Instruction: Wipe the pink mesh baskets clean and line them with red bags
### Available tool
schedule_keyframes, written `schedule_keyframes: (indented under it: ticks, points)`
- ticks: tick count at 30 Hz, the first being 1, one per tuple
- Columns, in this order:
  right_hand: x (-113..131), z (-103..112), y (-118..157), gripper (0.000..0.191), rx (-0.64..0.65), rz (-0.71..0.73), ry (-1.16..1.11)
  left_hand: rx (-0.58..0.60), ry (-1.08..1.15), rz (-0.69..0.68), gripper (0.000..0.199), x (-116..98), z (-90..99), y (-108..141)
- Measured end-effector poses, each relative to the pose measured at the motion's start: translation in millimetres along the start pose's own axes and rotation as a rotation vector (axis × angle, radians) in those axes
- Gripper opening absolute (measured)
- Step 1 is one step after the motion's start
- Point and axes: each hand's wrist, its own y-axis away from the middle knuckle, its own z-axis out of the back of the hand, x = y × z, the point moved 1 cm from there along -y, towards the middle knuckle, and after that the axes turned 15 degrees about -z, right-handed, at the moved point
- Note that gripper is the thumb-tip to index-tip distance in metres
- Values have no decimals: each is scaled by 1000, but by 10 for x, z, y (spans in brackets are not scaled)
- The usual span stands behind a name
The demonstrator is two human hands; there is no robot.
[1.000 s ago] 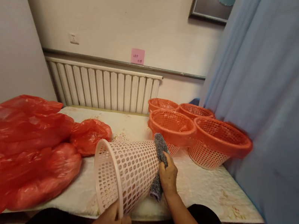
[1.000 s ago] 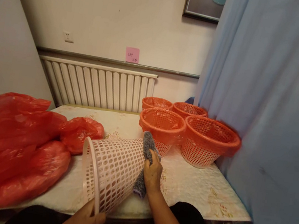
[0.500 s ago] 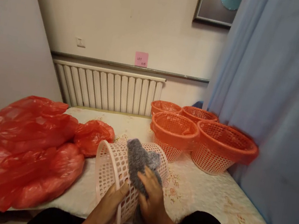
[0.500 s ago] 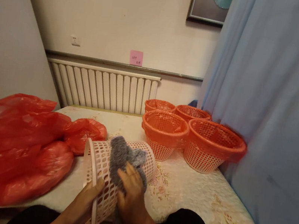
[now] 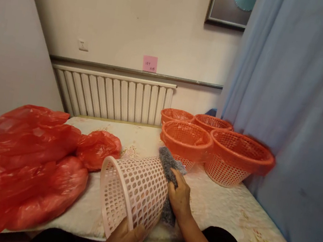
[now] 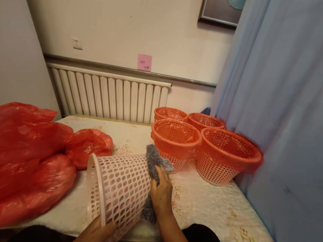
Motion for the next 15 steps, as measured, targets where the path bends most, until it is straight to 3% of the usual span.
schedule_keyframes:
  ticks: [3,9,12,15]
  points:
    - [-119,7,-92,49,-51,-91,-4,62,-44,20,58,37,7,46]
    - [-127,-12,-81,50,-57,-84,-16,90,-39,18,62,143,31,55]
    - [-124,-15,-78,50,-45,-83,-20,24,47,16,67,98,20,19]
    - [-130,-17,-77,50,-42,-93,-23,-116,257,-5,67,-54,5,-77]
